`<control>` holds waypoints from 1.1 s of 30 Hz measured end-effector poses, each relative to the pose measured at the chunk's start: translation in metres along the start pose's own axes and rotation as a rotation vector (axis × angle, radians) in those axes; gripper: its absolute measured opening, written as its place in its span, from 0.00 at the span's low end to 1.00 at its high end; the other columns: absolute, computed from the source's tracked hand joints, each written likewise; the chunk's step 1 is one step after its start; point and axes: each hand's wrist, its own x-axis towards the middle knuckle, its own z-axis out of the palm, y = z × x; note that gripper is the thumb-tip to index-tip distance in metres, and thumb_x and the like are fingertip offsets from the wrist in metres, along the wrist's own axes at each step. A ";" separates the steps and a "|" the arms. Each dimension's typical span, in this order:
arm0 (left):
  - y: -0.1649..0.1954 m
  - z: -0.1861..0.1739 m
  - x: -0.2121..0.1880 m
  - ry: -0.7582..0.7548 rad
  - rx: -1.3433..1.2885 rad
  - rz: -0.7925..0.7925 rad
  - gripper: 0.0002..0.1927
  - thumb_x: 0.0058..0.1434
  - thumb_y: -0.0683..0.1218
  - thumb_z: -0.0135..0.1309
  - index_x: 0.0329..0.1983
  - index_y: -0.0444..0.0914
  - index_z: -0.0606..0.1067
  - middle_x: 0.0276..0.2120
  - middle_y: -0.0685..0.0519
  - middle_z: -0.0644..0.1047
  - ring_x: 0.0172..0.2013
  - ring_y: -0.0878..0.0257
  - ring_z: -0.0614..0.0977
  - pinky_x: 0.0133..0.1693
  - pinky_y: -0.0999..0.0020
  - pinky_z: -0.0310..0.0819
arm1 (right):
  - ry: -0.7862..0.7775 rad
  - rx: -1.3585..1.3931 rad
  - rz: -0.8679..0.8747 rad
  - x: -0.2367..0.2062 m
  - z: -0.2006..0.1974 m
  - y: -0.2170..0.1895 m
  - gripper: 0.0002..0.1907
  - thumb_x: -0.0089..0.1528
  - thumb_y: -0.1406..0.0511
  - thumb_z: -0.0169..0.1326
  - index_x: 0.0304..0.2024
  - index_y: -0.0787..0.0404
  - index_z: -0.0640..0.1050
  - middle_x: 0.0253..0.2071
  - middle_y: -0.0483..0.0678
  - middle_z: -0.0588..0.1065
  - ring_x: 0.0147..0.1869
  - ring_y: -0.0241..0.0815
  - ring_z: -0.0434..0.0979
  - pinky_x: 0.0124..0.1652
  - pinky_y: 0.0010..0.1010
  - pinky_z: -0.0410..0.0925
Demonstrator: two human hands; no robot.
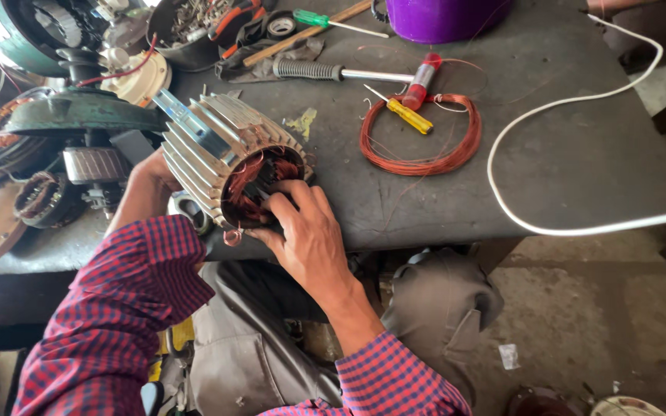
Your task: The person inserts and compacts copper wire into the stator slots of a motor housing. They use a yellow-handled screwdriver to push the wire into the slots and a rubber mallet to tap the housing and settle the windings.
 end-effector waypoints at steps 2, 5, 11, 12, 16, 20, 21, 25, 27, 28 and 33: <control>-0.001 -0.001 0.000 0.063 0.040 0.012 0.11 0.62 0.41 0.58 0.46 0.31 0.79 0.36 0.44 0.82 0.31 0.57 0.85 0.31 0.60 0.83 | -0.001 -0.007 -0.002 0.000 0.001 0.001 0.20 0.50 0.64 0.70 0.40 0.61 0.75 0.51 0.51 0.72 0.50 0.56 0.72 0.50 0.45 0.68; -0.002 -0.001 0.002 0.016 0.060 0.007 0.11 0.63 0.41 0.58 0.47 0.30 0.79 0.36 0.44 0.82 0.31 0.57 0.85 0.31 0.61 0.82 | -0.012 -0.020 -0.003 -0.001 0.000 0.002 0.20 0.50 0.65 0.70 0.41 0.61 0.75 0.51 0.51 0.73 0.50 0.56 0.72 0.50 0.44 0.68; -0.012 -0.005 0.014 0.020 0.003 0.048 0.11 0.65 0.41 0.58 0.47 0.30 0.79 0.37 0.45 0.82 0.31 0.58 0.84 0.31 0.61 0.82 | 0.009 -0.050 -0.009 0.000 0.000 0.003 0.20 0.49 0.65 0.70 0.39 0.62 0.75 0.51 0.51 0.73 0.51 0.55 0.72 0.49 0.44 0.69; -0.016 -0.005 0.016 0.040 -0.017 0.058 0.11 0.65 0.41 0.58 0.47 0.30 0.79 0.36 0.45 0.82 0.31 0.58 0.84 0.31 0.61 0.82 | 0.017 -0.057 -0.011 0.000 0.000 0.003 0.20 0.49 0.65 0.70 0.39 0.62 0.75 0.52 0.51 0.73 0.51 0.55 0.72 0.49 0.44 0.69; -0.024 -0.004 0.019 0.066 0.081 0.057 0.11 0.65 0.41 0.58 0.49 0.32 0.79 0.38 0.47 0.82 0.33 0.59 0.84 0.32 0.62 0.81 | 0.013 -0.078 -0.002 -0.001 -0.002 0.004 0.19 0.47 0.66 0.71 0.36 0.63 0.75 0.50 0.51 0.74 0.50 0.55 0.73 0.48 0.43 0.69; -0.031 0.005 0.024 0.034 -0.040 0.067 0.12 0.66 0.43 0.57 0.50 0.33 0.78 0.39 0.47 0.82 0.35 0.59 0.85 0.36 0.62 0.83 | 0.019 -0.061 0.010 -0.001 -0.005 0.004 0.17 0.46 0.68 0.72 0.32 0.62 0.76 0.48 0.50 0.74 0.49 0.53 0.75 0.47 0.41 0.70; -0.031 0.007 0.024 0.039 -0.026 0.072 0.12 0.66 0.43 0.57 0.51 0.33 0.78 0.39 0.47 0.82 0.35 0.59 0.85 0.36 0.61 0.83 | 0.029 -0.052 0.011 -0.001 -0.006 0.002 0.17 0.46 0.68 0.72 0.31 0.62 0.76 0.47 0.50 0.73 0.50 0.53 0.76 0.47 0.41 0.71; -0.035 0.023 0.023 0.020 -0.048 0.126 0.14 0.67 0.42 0.57 0.54 0.34 0.77 0.43 0.47 0.81 0.39 0.59 0.85 0.40 0.62 0.83 | 0.032 0.087 0.063 -0.002 -0.015 -0.004 0.16 0.52 0.70 0.69 0.41 0.65 0.78 0.49 0.54 0.73 0.49 0.53 0.79 0.46 0.38 0.73; -0.035 0.034 0.023 0.029 -0.002 0.136 0.14 0.67 0.42 0.55 0.55 0.34 0.77 0.44 0.47 0.82 0.41 0.59 0.85 0.40 0.62 0.83 | 0.088 0.064 0.011 -0.003 -0.019 -0.006 0.13 0.55 0.72 0.66 0.42 0.64 0.79 0.49 0.54 0.75 0.51 0.53 0.80 0.49 0.39 0.74; -0.036 0.040 0.023 0.015 -0.057 0.125 0.14 0.67 0.42 0.55 0.55 0.34 0.77 0.44 0.47 0.82 0.41 0.59 0.85 0.41 0.62 0.83 | 0.092 0.052 0.063 -0.002 -0.018 -0.007 0.14 0.55 0.72 0.64 0.44 0.65 0.79 0.48 0.54 0.75 0.49 0.52 0.80 0.48 0.39 0.74; -0.034 0.064 0.022 -0.047 -0.135 0.148 0.15 0.69 0.43 0.54 0.56 0.33 0.76 0.45 0.47 0.81 0.42 0.58 0.85 0.44 0.60 0.84 | 0.091 -0.183 0.046 0.009 -0.012 -0.005 0.13 0.53 0.72 0.63 0.42 0.64 0.81 0.42 0.52 0.76 0.45 0.55 0.78 0.45 0.42 0.72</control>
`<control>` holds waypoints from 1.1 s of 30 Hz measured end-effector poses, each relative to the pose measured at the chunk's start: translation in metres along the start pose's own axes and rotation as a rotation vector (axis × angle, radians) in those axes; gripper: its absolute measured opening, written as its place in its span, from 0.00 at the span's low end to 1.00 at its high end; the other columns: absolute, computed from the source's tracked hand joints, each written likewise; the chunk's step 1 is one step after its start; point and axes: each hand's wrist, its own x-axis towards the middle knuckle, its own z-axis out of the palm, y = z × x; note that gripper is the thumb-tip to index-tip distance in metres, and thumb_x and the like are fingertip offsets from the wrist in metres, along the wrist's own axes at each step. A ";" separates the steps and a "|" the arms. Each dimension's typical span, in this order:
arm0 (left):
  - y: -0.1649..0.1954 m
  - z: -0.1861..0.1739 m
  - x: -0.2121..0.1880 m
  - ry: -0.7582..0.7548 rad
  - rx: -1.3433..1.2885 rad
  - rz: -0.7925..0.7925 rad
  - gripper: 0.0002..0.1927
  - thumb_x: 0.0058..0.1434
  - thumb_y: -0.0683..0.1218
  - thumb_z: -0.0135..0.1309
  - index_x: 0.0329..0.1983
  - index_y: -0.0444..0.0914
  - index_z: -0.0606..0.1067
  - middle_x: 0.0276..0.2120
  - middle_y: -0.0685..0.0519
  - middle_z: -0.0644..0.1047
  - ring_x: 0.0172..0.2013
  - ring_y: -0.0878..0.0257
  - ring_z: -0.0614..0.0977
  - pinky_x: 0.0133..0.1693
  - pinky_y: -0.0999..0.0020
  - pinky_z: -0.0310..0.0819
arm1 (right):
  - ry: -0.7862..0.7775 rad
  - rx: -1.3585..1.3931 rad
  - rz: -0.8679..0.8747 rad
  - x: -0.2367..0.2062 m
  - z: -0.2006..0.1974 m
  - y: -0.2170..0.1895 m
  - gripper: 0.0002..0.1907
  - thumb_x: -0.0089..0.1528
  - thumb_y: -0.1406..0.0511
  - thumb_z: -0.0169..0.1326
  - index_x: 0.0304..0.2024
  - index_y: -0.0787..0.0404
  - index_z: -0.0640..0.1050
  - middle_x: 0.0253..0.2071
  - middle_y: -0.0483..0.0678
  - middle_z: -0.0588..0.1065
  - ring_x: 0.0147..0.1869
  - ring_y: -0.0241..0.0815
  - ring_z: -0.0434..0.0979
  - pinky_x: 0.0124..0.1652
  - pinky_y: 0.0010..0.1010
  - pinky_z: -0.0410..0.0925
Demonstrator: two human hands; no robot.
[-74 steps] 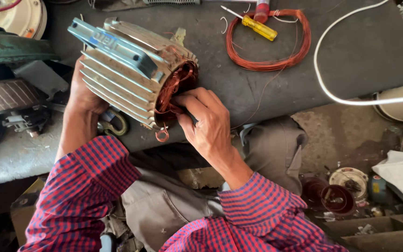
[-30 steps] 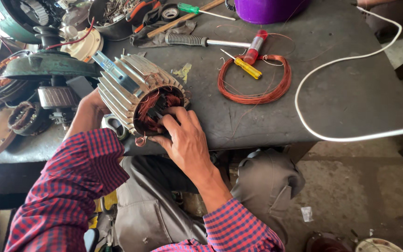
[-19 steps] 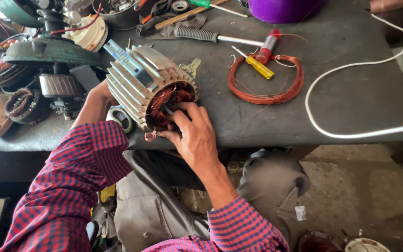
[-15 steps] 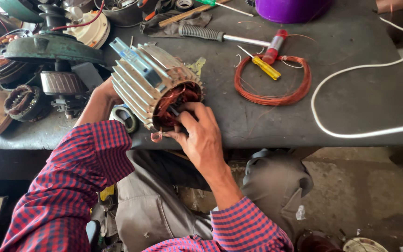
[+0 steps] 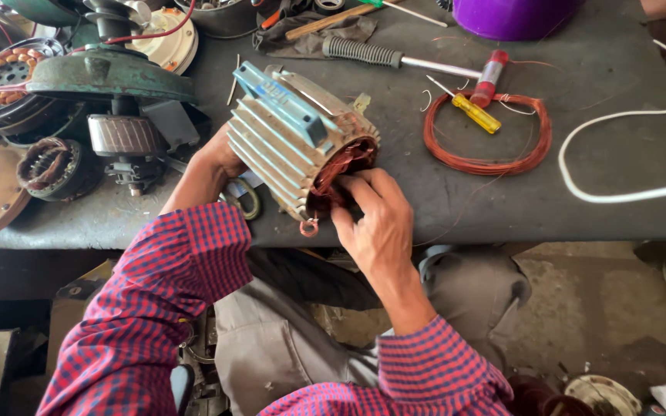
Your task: The person inserts and compacts copper wire into the stator slots of a motor housing. They use a yellow-handled screwdriver to push the wire into the slots and a rubber mallet to tap the housing and settle the windings.
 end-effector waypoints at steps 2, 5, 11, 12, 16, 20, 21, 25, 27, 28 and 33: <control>0.000 0.007 0.001 -0.025 -0.044 -0.008 0.15 0.69 0.44 0.53 0.57 0.34 0.75 0.46 0.47 0.81 0.43 0.58 0.85 0.46 0.60 0.83 | -0.019 -0.107 0.002 0.002 0.000 -0.001 0.12 0.53 0.72 0.63 0.40 0.63 0.81 0.40 0.51 0.76 0.44 0.56 0.78 0.43 0.43 0.71; -0.002 0.015 0.003 -0.068 -0.102 0.022 0.16 0.70 0.45 0.51 0.59 0.35 0.74 0.49 0.48 0.81 0.46 0.57 0.84 0.50 0.59 0.83 | -0.032 -0.155 0.045 0.004 -0.001 -0.005 0.10 0.53 0.71 0.63 0.38 0.61 0.82 0.40 0.50 0.77 0.43 0.56 0.78 0.42 0.43 0.70; -0.019 0.022 0.011 -0.095 -0.250 0.048 0.17 0.73 0.47 0.48 0.62 0.37 0.73 0.52 0.48 0.80 0.51 0.56 0.83 0.54 0.58 0.80 | 0.016 -0.189 0.101 0.003 -0.001 -0.011 0.10 0.53 0.73 0.61 0.37 0.62 0.82 0.39 0.51 0.77 0.40 0.56 0.78 0.40 0.44 0.70; -0.021 0.022 0.013 -0.109 -0.251 0.054 0.17 0.73 0.47 0.48 0.62 0.36 0.73 0.52 0.48 0.80 0.51 0.56 0.83 0.54 0.57 0.80 | 0.025 -0.192 0.098 0.002 0.000 -0.011 0.10 0.53 0.73 0.60 0.37 0.61 0.82 0.39 0.51 0.77 0.40 0.57 0.78 0.40 0.44 0.70; -0.026 0.022 0.019 -0.062 -0.194 0.072 0.17 0.71 0.45 0.48 0.62 0.39 0.71 0.52 0.49 0.79 0.51 0.57 0.83 0.54 0.57 0.80 | 0.030 -0.234 0.091 0.003 0.006 -0.008 0.10 0.52 0.73 0.60 0.37 0.62 0.82 0.37 0.51 0.76 0.40 0.58 0.78 0.39 0.45 0.69; -0.021 0.027 0.022 -0.056 -0.255 0.028 0.17 0.73 0.48 0.46 0.60 0.37 0.73 0.50 0.47 0.80 0.49 0.55 0.84 0.53 0.56 0.81 | -0.001 -0.247 0.057 0.005 0.004 0.000 0.09 0.52 0.73 0.61 0.36 0.62 0.81 0.37 0.52 0.76 0.40 0.58 0.77 0.39 0.45 0.69; -0.018 0.027 0.022 -0.052 -0.244 0.013 0.18 0.73 0.50 0.45 0.60 0.36 0.74 0.50 0.47 0.81 0.49 0.55 0.84 0.53 0.57 0.81 | -0.007 -0.257 0.039 0.005 0.003 0.002 0.08 0.52 0.72 0.61 0.35 0.63 0.81 0.37 0.52 0.75 0.39 0.58 0.77 0.39 0.45 0.69; -0.009 0.025 0.015 -0.065 -0.189 0.009 0.18 0.72 0.49 0.47 0.59 0.35 0.74 0.50 0.46 0.81 0.48 0.55 0.84 0.51 0.56 0.81 | -0.009 -0.115 -0.012 0.001 0.003 0.010 0.09 0.54 0.72 0.60 0.38 0.64 0.78 0.39 0.53 0.74 0.43 0.59 0.76 0.42 0.44 0.70; -0.006 0.019 0.013 -0.096 -0.077 0.050 0.16 0.72 0.46 0.50 0.60 0.36 0.74 0.51 0.47 0.80 0.49 0.56 0.83 0.51 0.56 0.81 | -0.009 -0.068 -0.073 0.001 0.002 0.014 0.11 0.54 0.72 0.60 0.40 0.65 0.77 0.38 0.54 0.73 0.45 0.60 0.75 0.44 0.45 0.69; -0.003 0.015 0.011 -0.083 -0.073 0.010 0.16 0.71 0.46 0.50 0.60 0.37 0.74 0.51 0.48 0.80 0.49 0.56 0.83 0.51 0.57 0.82 | -0.019 -0.057 -0.080 -0.001 0.001 0.015 0.11 0.54 0.72 0.60 0.40 0.65 0.77 0.39 0.55 0.73 0.45 0.60 0.75 0.44 0.45 0.69; 0.008 -0.022 0.009 0.015 0.000 -0.087 0.15 0.72 0.46 0.52 0.59 0.37 0.74 0.48 0.51 0.81 0.45 0.60 0.84 0.49 0.60 0.82 | -0.027 0.041 -0.092 -0.006 0.001 0.012 0.12 0.55 0.73 0.62 0.41 0.64 0.77 0.42 0.53 0.75 0.46 0.57 0.76 0.45 0.42 0.70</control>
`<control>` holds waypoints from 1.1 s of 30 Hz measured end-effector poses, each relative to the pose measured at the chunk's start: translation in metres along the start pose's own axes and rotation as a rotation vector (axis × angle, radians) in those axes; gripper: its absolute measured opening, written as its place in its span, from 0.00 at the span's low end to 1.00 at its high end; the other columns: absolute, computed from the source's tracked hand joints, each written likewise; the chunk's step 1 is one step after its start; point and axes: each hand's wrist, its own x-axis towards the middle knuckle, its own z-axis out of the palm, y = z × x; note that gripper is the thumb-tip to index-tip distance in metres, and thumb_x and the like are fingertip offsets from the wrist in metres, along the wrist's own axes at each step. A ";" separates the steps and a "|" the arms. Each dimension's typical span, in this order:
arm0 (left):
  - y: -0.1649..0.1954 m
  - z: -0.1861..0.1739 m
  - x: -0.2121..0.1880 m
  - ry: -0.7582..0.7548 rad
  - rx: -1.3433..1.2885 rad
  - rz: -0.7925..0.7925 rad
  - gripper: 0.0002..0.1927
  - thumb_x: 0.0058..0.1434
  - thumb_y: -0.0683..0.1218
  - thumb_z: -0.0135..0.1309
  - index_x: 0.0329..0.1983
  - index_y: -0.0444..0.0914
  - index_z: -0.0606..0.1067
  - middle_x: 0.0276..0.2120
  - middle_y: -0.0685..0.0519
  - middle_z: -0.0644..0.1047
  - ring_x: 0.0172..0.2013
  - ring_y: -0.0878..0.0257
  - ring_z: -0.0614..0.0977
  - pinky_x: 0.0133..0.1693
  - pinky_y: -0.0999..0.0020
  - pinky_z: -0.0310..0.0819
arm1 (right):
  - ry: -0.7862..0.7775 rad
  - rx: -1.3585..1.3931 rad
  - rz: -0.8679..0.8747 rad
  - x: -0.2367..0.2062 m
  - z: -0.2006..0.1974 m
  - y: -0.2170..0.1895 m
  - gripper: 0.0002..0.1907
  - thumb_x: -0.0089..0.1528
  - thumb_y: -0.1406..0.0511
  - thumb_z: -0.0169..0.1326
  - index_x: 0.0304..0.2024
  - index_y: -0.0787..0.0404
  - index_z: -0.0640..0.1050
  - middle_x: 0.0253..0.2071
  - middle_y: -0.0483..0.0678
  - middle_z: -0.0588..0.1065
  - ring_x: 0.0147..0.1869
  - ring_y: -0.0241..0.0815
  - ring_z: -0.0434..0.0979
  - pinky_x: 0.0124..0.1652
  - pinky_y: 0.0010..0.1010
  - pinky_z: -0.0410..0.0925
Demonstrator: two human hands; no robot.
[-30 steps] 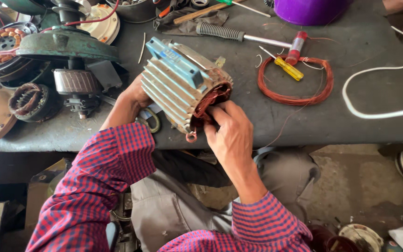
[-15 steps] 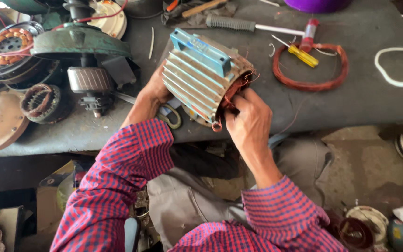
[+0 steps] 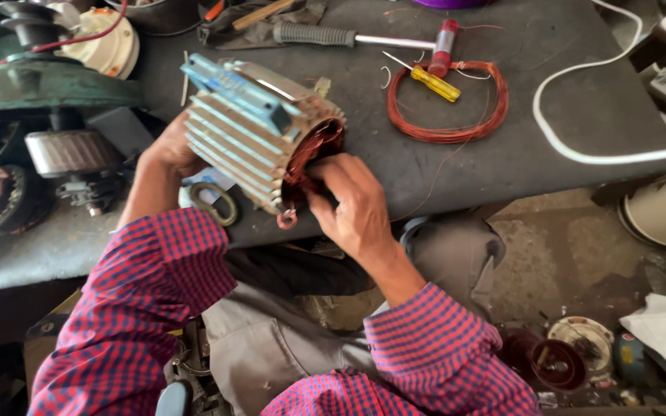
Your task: The person inserts and compacts copper wire into the stator slots of a motor housing. They use a yellow-handled screwdriver to push the wire into the slots and a rubber mallet to tap the housing and settle the windings.
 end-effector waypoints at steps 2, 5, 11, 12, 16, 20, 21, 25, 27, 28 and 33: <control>0.002 -0.015 0.002 -0.008 -0.141 -0.067 0.12 0.73 0.46 0.52 0.55 0.35 0.76 0.45 0.50 0.82 0.43 0.60 0.85 0.46 0.62 0.83 | 0.001 0.034 0.012 -0.002 0.001 -0.003 0.13 0.55 0.73 0.64 0.41 0.64 0.77 0.43 0.52 0.76 0.48 0.56 0.76 0.47 0.42 0.71; 0.000 -0.034 -0.003 -0.027 -0.036 0.018 0.10 0.73 0.44 0.53 0.53 0.36 0.77 0.43 0.50 0.82 0.40 0.60 0.84 0.41 0.63 0.81 | -0.016 0.079 0.029 -0.005 -0.002 -0.006 0.12 0.56 0.72 0.65 0.41 0.63 0.78 0.45 0.50 0.76 0.49 0.53 0.77 0.48 0.40 0.72; -0.005 -0.043 -0.010 0.096 -0.007 0.112 0.10 0.75 0.46 0.55 0.53 0.37 0.79 0.44 0.53 0.82 0.41 0.65 0.84 0.41 0.69 0.81 | -0.028 0.154 0.055 -0.007 -0.006 -0.011 0.10 0.58 0.71 0.66 0.40 0.63 0.79 0.47 0.50 0.77 0.49 0.52 0.77 0.48 0.40 0.72; -0.006 -0.044 -0.012 0.088 0.028 0.139 0.10 0.76 0.46 0.56 0.54 0.36 0.79 0.45 0.52 0.81 0.42 0.65 0.83 0.43 0.70 0.80 | -0.027 0.167 0.063 -0.007 -0.005 -0.013 0.10 0.58 0.71 0.66 0.40 0.63 0.78 0.47 0.50 0.76 0.49 0.52 0.77 0.49 0.40 0.72; -0.012 -0.045 -0.017 0.222 -0.099 0.117 0.13 0.72 0.48 0.57 0.52 0.36 0.80 0.43 0.51 0.83 0.41 0.64 0.85 0.43 0.69 0.83 | 0.001 0.185 0.110 -0.007 -0.005 -0.016 0.11 0.57 0.72 0.65 0.41 0.62 0.78 0.46 0.50 0.76 0.49 0.52 0.79 0.48 0.38 0.73; -0.014 -0.047 -0.014 0.190 0.012 0.115 0.12 0.72 0.47 0.57 0.53 0.36 0.80 0.44 0.51 0.82 0.41 0.65 0.84 0.42 0.70 0.82 | 0.016 0.182 0.139 -0.008 -0.004 -0.016 0.11 0.56 0.73 0.63 0.41 0.62 0.78 0.44 0.50 0.76 0.48 0.51 0.80 0.48 0.38 0.74; -0.013 -0.047 -0.013 0.195 0.027 0.123 0.12 0.72 0.47 0.57 0.52 0.35 0.80 0.44 0.51 0.82 0.41 0.65 0.84 0.42 0.70 0.82 | 0.027 0.168 0.142 -0.008 -0.003 -0.015 0.12 0.56 0.73 0.63 0.41 0.63 0.78 0.43 0.50 0.77 0.48 0.51 0.79 0.47 0.38 0.74; -0.023 -0.042 -0.012 0.242 0.102 0.141 0.12 0.71 0.47 0.56 0.53 0.35 0.79 0.44 0.50 0.82 0.40 0.63 0.84 0.41 0.69 0.81 | 0.042 0.105 0.101 -0.009 -0.001 -0.014 0.11 0.56 0.71 0.65 0.40 0.61 0.79 0.43 0.49 0.77 0.47 0.50 0.79 0.47 0.38 0.73; -0.029 -0.039 -0.012 0.287 -0.005 0.145 0.13 0.71 0.48 0.55 0.53 0.36 0.79 0.44 0.51 0.83 0.41 0.63 0.85 0.41 0.70 0.82 | 0.034 0.083 0.072 -0.009 -0.002 -0.013 0.11 0.57 0.70 0.66 0.40 0.60 0.80 0.44 0.48 0.78 0.48 0.49 0.79 0.48 0.38 0.73; -0.029 -0.039 -0.010 0.244 -0.037 0.162 0.13 0.71 0.48 0.55 0.53 0.36 0.79 0.44 0.50 0.82 0.41 0.63 0.85 0.42 0.69 0.82 | 0.007 0.083 0.065 -0.008 -0.003 -0.012 0.12 0.56 0.68 0.68 0.41 0.60 0.79 0.45 0.48 0.77 0.48 0.50 0.78 0.48 0.38 0.73; -0.033 -0.038 -0.006 0.239 0.037 0.176 0.13 0.72 0.48 0.55 0.53 0.35 0.79 0.44 0.50 0.82 0.41 0.63 0.84 0.42 0.68 0.82 | -0.153 0.066 0.012 -0.004 -0.013 -0.007 0.23 0.49 0.61 0.71 0.42 0.62 0.77 0.49 0.52 0.73 0.51 0.56 0.72 0.50 0.44 0.69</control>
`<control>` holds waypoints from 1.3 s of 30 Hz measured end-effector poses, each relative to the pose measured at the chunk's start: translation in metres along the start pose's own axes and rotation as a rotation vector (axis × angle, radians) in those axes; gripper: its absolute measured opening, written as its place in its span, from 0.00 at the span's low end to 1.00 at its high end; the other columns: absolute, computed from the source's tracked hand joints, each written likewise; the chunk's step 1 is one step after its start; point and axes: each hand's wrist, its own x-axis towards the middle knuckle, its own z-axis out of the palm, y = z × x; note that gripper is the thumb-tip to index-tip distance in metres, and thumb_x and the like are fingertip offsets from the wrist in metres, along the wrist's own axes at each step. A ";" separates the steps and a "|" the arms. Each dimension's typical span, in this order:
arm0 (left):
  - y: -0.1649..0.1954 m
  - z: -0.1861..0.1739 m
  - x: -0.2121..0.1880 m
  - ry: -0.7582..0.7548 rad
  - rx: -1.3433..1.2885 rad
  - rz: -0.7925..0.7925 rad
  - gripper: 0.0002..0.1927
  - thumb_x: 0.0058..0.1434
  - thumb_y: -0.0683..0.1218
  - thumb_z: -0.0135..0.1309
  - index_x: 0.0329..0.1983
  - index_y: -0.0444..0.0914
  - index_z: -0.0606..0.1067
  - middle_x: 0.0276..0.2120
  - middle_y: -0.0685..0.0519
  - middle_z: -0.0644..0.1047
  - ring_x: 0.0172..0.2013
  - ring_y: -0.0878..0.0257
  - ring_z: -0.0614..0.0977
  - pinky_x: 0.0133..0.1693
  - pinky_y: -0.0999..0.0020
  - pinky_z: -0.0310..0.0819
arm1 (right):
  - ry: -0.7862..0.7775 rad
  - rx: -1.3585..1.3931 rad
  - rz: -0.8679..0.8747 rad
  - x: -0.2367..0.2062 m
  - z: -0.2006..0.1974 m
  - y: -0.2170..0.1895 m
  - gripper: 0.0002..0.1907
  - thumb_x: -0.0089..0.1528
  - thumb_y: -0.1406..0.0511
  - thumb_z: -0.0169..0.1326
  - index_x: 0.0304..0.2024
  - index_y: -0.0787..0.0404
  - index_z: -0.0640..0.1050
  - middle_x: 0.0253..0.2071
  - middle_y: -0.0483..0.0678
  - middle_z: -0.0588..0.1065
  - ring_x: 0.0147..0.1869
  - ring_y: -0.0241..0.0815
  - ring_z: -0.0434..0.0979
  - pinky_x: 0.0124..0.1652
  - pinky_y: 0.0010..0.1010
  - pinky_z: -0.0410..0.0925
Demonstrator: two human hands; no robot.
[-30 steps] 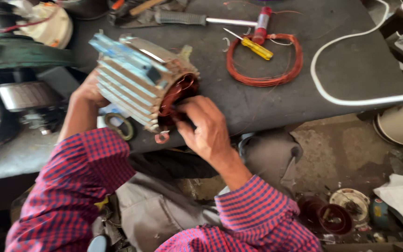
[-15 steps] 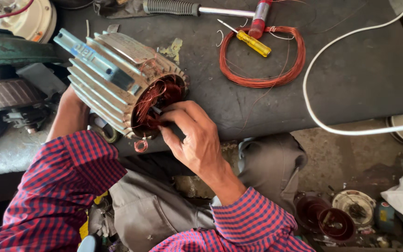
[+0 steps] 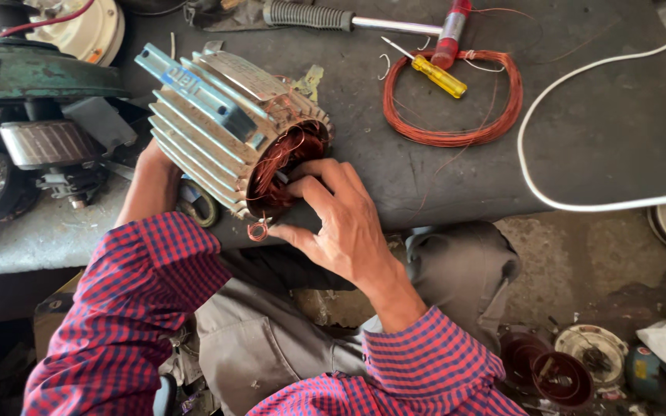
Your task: The person inserts and compacts copper wire into the stator slots of a motor housing. They use a yellow-handled screwdriver to push the wire into the slots and a rubber mallet to tap the housing and settle the windings.
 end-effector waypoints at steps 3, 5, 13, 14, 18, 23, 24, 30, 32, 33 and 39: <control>0.000 -0.001 0.001 -0.022 0.073 0.010 0.13 0.70 0.46 0.57 0.54 0.34 0.78 0.45 0.50 0.82 0.41 0.63 0.84 0.41 0.68 0.81 | -0.032 -0.029 0.028 0.001 0.000 0.000 0.23 0.50 0.64 0.72 0.43 0.62 0.76 0.51 0.51 0.71 0.52 0.55 0.71 0.51 0.44 0.68; 0.001 -0.001 0.001 -0.016 0.068 -0.014 0.14 0.70 0.47 0.56 0.54 0.34 0.79 0.45 0.50 0.82 0.41 0.63 0.85 0.41 0.68 0.82 | -0.025 -0.035 0.040 0.002 0.002 0.000 0.22 0.49 0.66 0.72 0.41 0.62 0.76 0.50 0.51 0.72 0.52 0.55 0.71 0.50 0.43 0.68; -0.010 -0.001 0.002 -0.057 -0.046 -0.015 0.14 0.68 0.44 0.59 0.53 0.33 0.79 0.43 0.49 0.83 0.39 0.63 0.85 0.41 0.68 0.82 | -0.026 -0.080 0.072 0.002 0.006 0.002 0.20 0.47 0.69 0.72 0.39 0.62 0.77 0.47 0.51 0.72 0.49 0.55 0.72 0.47 0.43 0.68; -0.012 -0.002 0.004 -0.073 -0.035 0.006 0.13 0.68 0.44 0.59 0.53 0.33 0.79 0.44 0.49 0.83 0.40 0.63 0.84 0.41 0.68 0.82 | -0.023 -0.091 0.075 0.002 0.007 0.002 0.20 0.47 0.69 0.72 0.38 0.62 0.76 0.47 0.51 0.72 0.49 0.55 0.72 0.47 0.44 0.68; -0.021 -0.004 0.008 -0.089 -0.073 0.006 0.13 0.68 0.44 0.59 0.53 0.33 0.79 0.43 0.48 0.83 0.38 0.63 0.85 0.40 0.68 0.83 | 0.011 -0.097 0.069 0.002 0.009 0.002 0.18 0.48 0.69 0.72 0.36 0.63 0.77 0.46 0.51 0.73 0.48 0.54 0.72 0.45 0.43 0.69; -0.025 -0.002 0.009 -0.107 -0.111 -0.038 0.13 0.67 0.43 0.59 0.51 0.32 0.80 0.41 0.47 0.83 0.35 0.61 0.85 0.37 0.65 0.83 | 0.056 -0.127 0.070 -0.001 0.012 0.003 0.15 0.49 0.70 0.71 0.34 0.63 0.78 0.43 0.49 0.73 0.46 0.51 0.74 0.43 0.41 0.70; -0.025 -0.001 0.010 -0.114 -0.115 -0.048 0.13 0.67 0.43 0.59 0.51 0.32 0.80 0.41 0.46 0.83 0.35 0.60 0.85 0.37 0.65 0.83 | 0.059 -0.126 0.073 -0.001 0.012 0.003 0.15 0.48 0.70 0.71 0.34 0.63 0.78 0.42 0.49 0.74 0.46 0.51 0.74 0.42 0.41 0.70; -0.023 0.015 0.012 -0.241 -0.319 -0.096 0.14 0.68 0.43 0.58 0.54 0.32 0.78 0.43 0.47 0.82 0.38 0.60 0.86 0.39 0.64 0.84 | 0.067 -0.138 0.038 0.001 0.005 -0.001 0.15 0.49 0.72 0.69 0.35 0.64 0.76 0.44 0.52 0.74 0.48 0.54 0.75 0.44 0.41 0.71; -0.021 0.022 0.008 -0.246 -0.238 -0.065 0.15 0.67 0.43 0.57 0.55 0.33 0.77 0.44 0.47 0.82 0.39 0.60 0.86 0.39 0.64 0.84 | 0.049 -0.004 0.010 0.000 -0.007 -0.003 0.18 0.50 0.71 0.70 0.40 0.65 0.76 0.46 0.53 0.74 0.50 0.54 0.76 0.47 0.40 0.72; -0.018 0.025 0.008 -0.249 -0.197 -0.047 0.16 0.67 0.43 0.57 0.56 0.33 0.77 0.44 0.48 0.82 0.40 0.60 0.86 0.40 0.64 0.84 | 0.042 0.061 -0.007 0.000 -0.011 -0.003 0.20 0.51 0.70 0.70 0.42 0.66 0.76 0.47 0.53 0.74 0.50 0.55 0.77 0.48 0.40 0.72; 0.000 0.053 0.001 -0.288 -0.190 -0.106 0.16 0.69 0.42 0.56 0.57 0.32 0.76 0.44 0.48 0.81 0.40 0.60 0.85 0.40 0.64 0.84 | 0.100 -0.065 0.121 0.006 -0.006 -0.008 0.18 0.53 0.72 0.63 0.45 0.68 0.76 0.43 0.55 0.75 0.43 0.54 0.79 0.42 0.38 0.73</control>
